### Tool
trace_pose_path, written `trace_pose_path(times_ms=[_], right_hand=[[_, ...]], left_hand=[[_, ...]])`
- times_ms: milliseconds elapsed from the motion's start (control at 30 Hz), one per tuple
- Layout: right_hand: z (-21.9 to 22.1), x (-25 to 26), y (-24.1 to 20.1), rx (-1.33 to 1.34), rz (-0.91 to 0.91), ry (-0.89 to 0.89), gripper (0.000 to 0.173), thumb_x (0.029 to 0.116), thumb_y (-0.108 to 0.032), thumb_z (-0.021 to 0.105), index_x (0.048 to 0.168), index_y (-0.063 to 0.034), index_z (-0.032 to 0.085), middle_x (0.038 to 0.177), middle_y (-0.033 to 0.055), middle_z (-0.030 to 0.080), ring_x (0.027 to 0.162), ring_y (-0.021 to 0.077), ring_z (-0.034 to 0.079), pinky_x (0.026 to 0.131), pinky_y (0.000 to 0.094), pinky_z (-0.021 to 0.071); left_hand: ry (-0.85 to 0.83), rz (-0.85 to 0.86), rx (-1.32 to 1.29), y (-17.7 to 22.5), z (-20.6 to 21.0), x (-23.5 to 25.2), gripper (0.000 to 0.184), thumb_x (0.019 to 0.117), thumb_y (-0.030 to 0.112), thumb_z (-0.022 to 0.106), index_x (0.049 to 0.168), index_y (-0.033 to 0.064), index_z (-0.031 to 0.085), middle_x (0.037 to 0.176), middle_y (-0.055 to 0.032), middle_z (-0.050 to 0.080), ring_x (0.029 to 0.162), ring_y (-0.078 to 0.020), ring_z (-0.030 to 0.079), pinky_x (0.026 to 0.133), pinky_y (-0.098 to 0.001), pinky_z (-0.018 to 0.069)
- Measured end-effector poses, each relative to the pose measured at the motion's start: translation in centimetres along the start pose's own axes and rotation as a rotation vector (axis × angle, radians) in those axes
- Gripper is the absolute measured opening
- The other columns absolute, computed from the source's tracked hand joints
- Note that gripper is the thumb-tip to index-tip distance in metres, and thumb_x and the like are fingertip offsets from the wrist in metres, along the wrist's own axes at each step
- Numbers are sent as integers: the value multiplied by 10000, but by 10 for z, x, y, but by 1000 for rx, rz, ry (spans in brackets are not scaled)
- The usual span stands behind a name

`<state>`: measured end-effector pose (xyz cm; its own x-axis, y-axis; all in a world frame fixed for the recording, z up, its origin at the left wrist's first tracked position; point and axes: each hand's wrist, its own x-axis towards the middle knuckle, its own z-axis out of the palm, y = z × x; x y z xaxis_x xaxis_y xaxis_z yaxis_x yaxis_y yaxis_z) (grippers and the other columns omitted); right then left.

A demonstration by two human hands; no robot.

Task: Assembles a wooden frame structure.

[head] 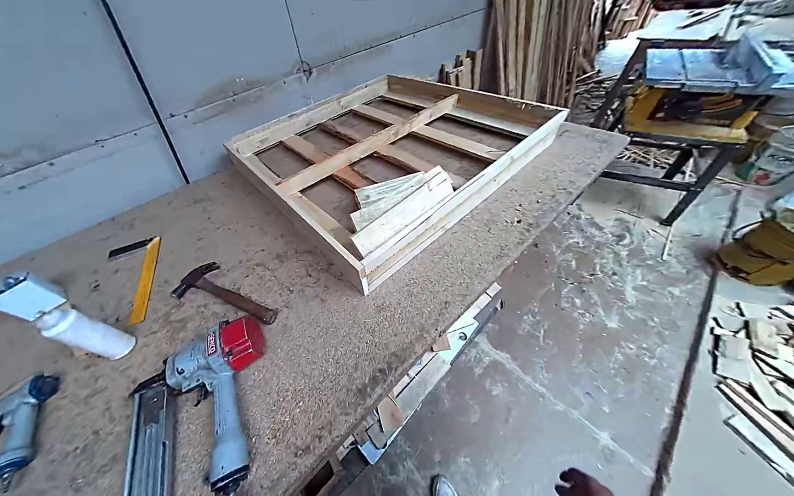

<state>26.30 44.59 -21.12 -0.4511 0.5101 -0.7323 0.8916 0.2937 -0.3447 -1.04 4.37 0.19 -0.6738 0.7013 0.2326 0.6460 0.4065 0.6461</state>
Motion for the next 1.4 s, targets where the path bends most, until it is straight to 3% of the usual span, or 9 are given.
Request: trace_pose_path(times_ms=[233, 333, 467, 633, 767, 900, 1033, 1167, 1400], right_hand=[[-124, -2, -165, 426, -573, 453, 322, 991, -234, 643, 1292, -121, 635, 980, 28, 741, 843, 161, 721, 765, 406, 620], [-124, -2, -220, 375, -807, 409, 339, 1005, -260, 630, 1323, -144, 632, 1025, -9, 749, 909, 122, 732, 824, 368, 632], [-135, 14, -283, 107, -1056, 389, 295, 1003, -290, 642, 1243, -127, 697, 1077, 10, 750, 1066, 144, 700, 1002, 425, 555], [-185, 42, -343, -24, -1280, 399, 242, 1014, -351, 622, 1170, -189, 711, 1102, -12, 747, 1063, 157, 693, 965, 428, 551], [-253, 83, -385, 51, -1397, 402, 235, 1010, -313, 626, 1149, -153, 728, 1092, 14, 754, 1050, 159, 706, 951, 409, 576], [-339, 96, -414, 10, -1547, 586, 193, 980, -278, 656, 1131, -190, 738, 1051, -23, 749, 994, 134, 710, 884, 396, 602], [-411, 126, -454, -35, -1609, 669, 218, 958, -284, 654, 1091, -134, 738, 1053, 2, 740, 1000, 139, 698, 892, 397, 591], [-461, 156, -497, -48, -1657, 649, 282, 969, -277, 651, 1127, -50, 709, 1056, 93, 732, 958, 204, 699, 866, 435, 585], [-514, 206, -572, 264, -1495, 339, 436, 1024, -302, 579, 1338, -7, 514, 1081, 78, 705, 953, 169, 699, 871, 386, 603]], left_hand=[[-170, 125, 23, 6, 22, 108, 238, 1030, 266, 611, 1110, 122, 782, 1057, -84, 773, 1013, -186, 739, 930, -389, 594], [76, 157, -81, 10, 14, 151, 140, 943, 187, 725, 1037, 109, 793, 1001, -39, 764, 948, -117, 730, 858, -319, 626], [144, 98, -110, 7, 6, 250, 237, 973, 279, 667, 1112, 115, 766, 1158, -60, 727, 1126, -163, 679, 984, -358, 577], [204, 86, 176, 32, -18, 352, 339, 950, 389, 686, 1204, 170, 736, 1240, -21, 669, 1177, -185, 616, 991, -388, 541], [138, -24, 337, 5, -8, 449, 683, 848, 568, 761, 1369, 147, 627, 1441, -90, 553, 1343, -308, 507, 1084, -532, 463], [-156, -193, 486, -23, -1, 525, 1087, 692, 750, 786, 1531, 139, 462, 1484, -118, 529, 1368, -320, 495, 1129, -559, 402], [-405, -277, 535, -21, -6, 556, 1161, 584, 830, 785, 1501, 175, 506, 1388, -108, 597, 1278, -305, 567, 1055, -546, 474], [-410, -270, 573, -7, -8, 561, 968, 543, 797, 823, 1250, 163, 634, 1226, -42, 646, 1116, -259, 638, 865, -519, 561], [48, -100, 721, 15, -57, 506, 905, 642, 836, 706, 1237, 154, 686, 1109, -63, 676, 924, -265, 687, 671, -491, 588]])
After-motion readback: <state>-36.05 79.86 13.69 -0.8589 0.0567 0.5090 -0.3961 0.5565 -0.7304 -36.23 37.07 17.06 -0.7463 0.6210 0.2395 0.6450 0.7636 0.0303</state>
